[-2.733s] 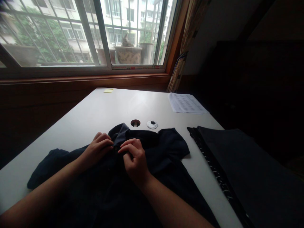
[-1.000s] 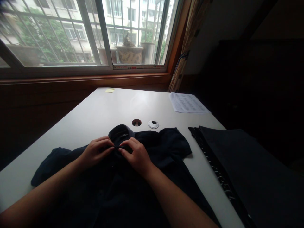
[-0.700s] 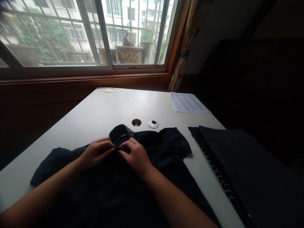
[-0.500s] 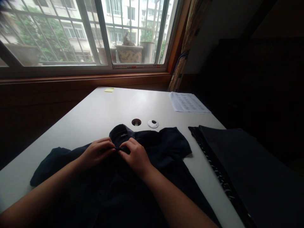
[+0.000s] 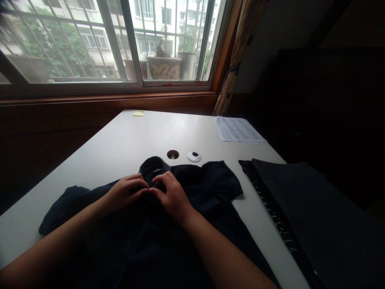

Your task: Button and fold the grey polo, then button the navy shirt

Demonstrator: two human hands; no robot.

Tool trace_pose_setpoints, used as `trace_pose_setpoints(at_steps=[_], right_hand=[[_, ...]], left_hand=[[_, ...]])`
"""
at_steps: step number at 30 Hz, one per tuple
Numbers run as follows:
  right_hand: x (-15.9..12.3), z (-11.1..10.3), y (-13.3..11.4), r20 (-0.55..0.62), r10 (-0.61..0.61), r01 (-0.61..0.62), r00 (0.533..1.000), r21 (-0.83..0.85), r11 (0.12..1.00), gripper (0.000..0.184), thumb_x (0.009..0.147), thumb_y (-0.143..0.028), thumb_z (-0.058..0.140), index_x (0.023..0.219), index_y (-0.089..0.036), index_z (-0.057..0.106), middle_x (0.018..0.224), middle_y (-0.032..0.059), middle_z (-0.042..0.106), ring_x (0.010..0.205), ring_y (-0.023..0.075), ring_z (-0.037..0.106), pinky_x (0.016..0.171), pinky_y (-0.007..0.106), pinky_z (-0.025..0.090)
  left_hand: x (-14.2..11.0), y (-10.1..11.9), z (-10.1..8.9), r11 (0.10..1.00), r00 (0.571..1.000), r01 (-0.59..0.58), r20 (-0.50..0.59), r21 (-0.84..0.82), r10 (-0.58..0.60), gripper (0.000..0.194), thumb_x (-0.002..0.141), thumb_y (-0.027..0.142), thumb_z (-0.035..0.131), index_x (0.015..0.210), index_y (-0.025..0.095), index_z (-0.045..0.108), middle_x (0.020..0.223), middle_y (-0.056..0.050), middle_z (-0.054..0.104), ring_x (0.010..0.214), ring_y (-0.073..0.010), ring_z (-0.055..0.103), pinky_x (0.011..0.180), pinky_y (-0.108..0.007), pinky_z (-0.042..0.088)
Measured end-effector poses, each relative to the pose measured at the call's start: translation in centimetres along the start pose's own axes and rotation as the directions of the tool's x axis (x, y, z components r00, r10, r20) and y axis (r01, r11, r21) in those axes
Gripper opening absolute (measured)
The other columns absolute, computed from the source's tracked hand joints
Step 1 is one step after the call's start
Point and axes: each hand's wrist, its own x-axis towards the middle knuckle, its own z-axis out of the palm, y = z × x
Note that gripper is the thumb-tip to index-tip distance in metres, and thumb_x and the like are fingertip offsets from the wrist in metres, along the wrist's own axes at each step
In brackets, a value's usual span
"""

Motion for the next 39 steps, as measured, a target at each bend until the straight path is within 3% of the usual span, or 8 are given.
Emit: trace_pose_setpoints(at_steps=[6, 39], right_hand=[[0.07, 0.04, 0.17, -0.025, 0.006, -0.005, 1.0, 0.065, 0.998, 0.012, 0.09, -0.016, 0.067, 0.099, -0.024, 0.067, 0.1, 0.003, 0.06, 0.096, 0.0191, 0.061, 0.089, 0.033, 0.05], [-0.06, -0.14, -0.29, -0.01, -0.023, 0.024, 1.0, 0.08, 0.996, 0.006, 0.093, -0.022, 0.065, 0.095, -0.025, 0.07, 0.092, 0.002, 0.06, 0.088, 0.0176, 0.062, 0.082, 0.032, 0.052]], left_hand=[[0.07, 0.1, -0.3, 0.999, 1.0, 0.017, -0.011, -0.037, -0.017, 0.014, 0.095, 0.028, 0.06, 0.094, 0.017, 0.069, 0.086, -0.003, 0.061, 0.074, -0.0127, 0.058, 0.067, -0.023, 0.047], [0.27, 0.42, -0.6, 0.997, 0.999, 0.026, 0.022, -0.073, -0.024, 0.02, 0.097, 0.033, 0.057, 0.096, 0.017, 0.07, 0.088, -0.005, 0.063, 0.078, -0.0148, 0.06, 0.072, -0.026, 0.049]])
